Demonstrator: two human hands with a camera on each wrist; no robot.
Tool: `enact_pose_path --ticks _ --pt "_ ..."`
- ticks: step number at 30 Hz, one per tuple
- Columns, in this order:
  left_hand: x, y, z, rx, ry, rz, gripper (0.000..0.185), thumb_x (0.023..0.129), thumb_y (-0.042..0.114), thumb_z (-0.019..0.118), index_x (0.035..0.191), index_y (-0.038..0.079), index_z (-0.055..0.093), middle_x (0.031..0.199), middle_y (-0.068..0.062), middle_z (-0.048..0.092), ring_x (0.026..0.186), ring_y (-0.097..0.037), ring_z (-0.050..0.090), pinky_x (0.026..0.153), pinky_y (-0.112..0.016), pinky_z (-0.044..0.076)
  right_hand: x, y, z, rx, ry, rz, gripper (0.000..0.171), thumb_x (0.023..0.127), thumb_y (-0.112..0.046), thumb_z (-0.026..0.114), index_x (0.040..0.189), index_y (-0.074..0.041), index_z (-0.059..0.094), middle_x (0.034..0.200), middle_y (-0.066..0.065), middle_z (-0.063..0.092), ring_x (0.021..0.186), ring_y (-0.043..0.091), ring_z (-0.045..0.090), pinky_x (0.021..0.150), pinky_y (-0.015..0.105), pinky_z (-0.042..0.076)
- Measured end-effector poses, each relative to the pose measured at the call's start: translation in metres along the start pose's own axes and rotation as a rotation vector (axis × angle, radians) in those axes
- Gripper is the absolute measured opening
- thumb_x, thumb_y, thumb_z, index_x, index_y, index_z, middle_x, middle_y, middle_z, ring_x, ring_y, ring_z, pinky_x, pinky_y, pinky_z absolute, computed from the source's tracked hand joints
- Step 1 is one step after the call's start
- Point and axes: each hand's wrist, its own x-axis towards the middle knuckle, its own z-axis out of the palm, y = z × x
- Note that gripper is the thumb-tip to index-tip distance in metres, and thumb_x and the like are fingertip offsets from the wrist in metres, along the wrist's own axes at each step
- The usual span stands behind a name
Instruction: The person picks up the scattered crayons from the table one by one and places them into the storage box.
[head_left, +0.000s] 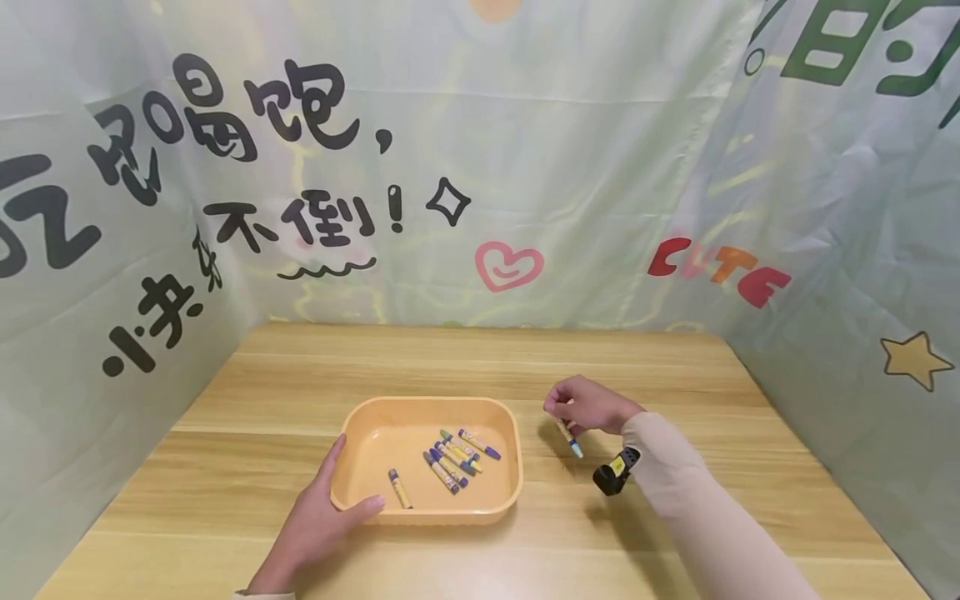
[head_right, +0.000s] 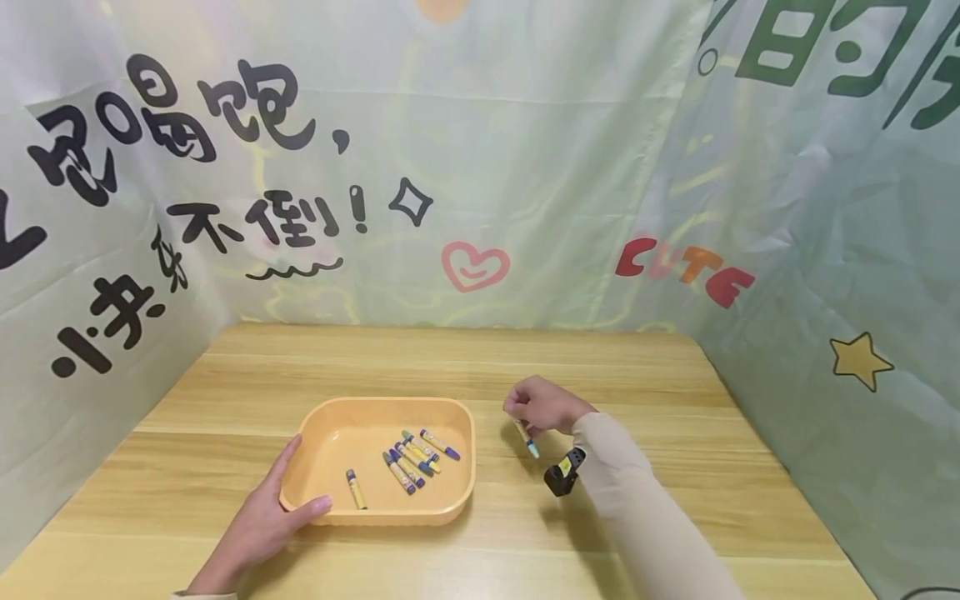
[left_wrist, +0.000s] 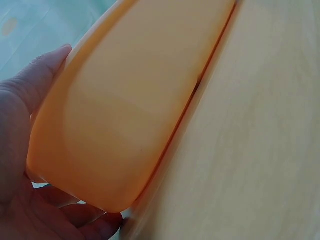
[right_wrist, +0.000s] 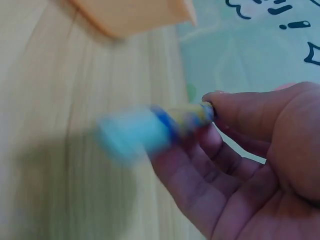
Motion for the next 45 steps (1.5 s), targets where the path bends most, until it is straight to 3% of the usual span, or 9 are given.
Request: enact_pose_path --ticks 11,18,24,30,34,45 --pt "0.000 0.002 -0.001 0.012 -0.005 -0.017 0.110 0.078 0.045 0.078 0.157 0.014 0.008 0.146 -0.031 0.036 0.123 -0.045 0.048 0.101 -0.061 0.035 0.024 -0.036 0.017 -0.026 -0.009 -0.061 0.015 0.098 -0.003 0.053 0.098 0.011 0.059 0.081 0.015 0.060 0.058 0.016 0.056 0.052 0.026 0.047" --pt "-0.001 0.002 -0.001 0.014 -0.009 -0.019 0.110 0.078 0.045 0.078 0.157 0.013 0.009 0.147 -0.031 0.034 0.125 -0.047 0.046 0.102 -0.062 0.034 0.036 -0.055 0.038 -0.002 -0.055 -0.035 0.014 0.098 -0.003 0.054 0.101 0.010 0.058 0.084 0.019 0.060 0.060 0.017 0.060 0.050 0.026 0.049" --pt "-0.002 0.002 0.000 0.013 -0.008 -0.012 0.110 0.078 0.044 0.078 0.157 0.012 0.008 0.148 -0.031 0.033 0.125 -0.048 0.045 0.102 -0.062 0.033 0.046 -0.067 0.055 -0.045 -0.099 -0.016 0.013 0.096 0.000 0.057 0.104 0.008 0.061 0.089 0.024 0.062 0.057 0.014 0.051 0.051 0.025 0.046" --pt "-0.001 0.002 -0.001 0.021 -0.007 -0.002 0.109 0.079 0.045 0.077 0.157 0.013 0.009 0.148 -0.031 0.034 0.125 -0.047 0.046 0.102 -0.062 0.034 0.057 -0.075 0.072 -0.099 -0.126 0.001 0.016 0.092 0.002 0.062 0.107 0.007 0.062 0.095 0.018 0.066 0.066 0.015 0.058 0.058 0.028 0.052" --pt "-0.001 0.001 -0.001 0.025 0.001 0.010 0.109 0.078 0.046 0.077 0.157 0.013 0.010 0.147 -0.031 0.034 0.125 -0.047 0.046 0.102 -0.061 0.034 0.063 -0.078 0.082 -0.149 -0.147 -0.005 0.013 0.091 0.002 0.063 0.104 0.005 0.063 0.087 0.012 0.067 0.067 0.015 0.060 0.061 0.028 0.054" --pt "-0.001 0.001 -0.001 0.027 -0.008 0.003 0.108 0.079 0.046 0.076 0.157 0.011 0.009 0.148 -0.031 0.033 0.125 -0.048 0.045 0.102 -0.061 0.034 0.071 -0.091 0.106 -0.283 -0.274 0.038 0.010 0.087 0.001 0.068 0.090 -0.006 0.062 0.076 0.003 0.061 0.054 0.011 0.051 0.048 0.022 0.045"
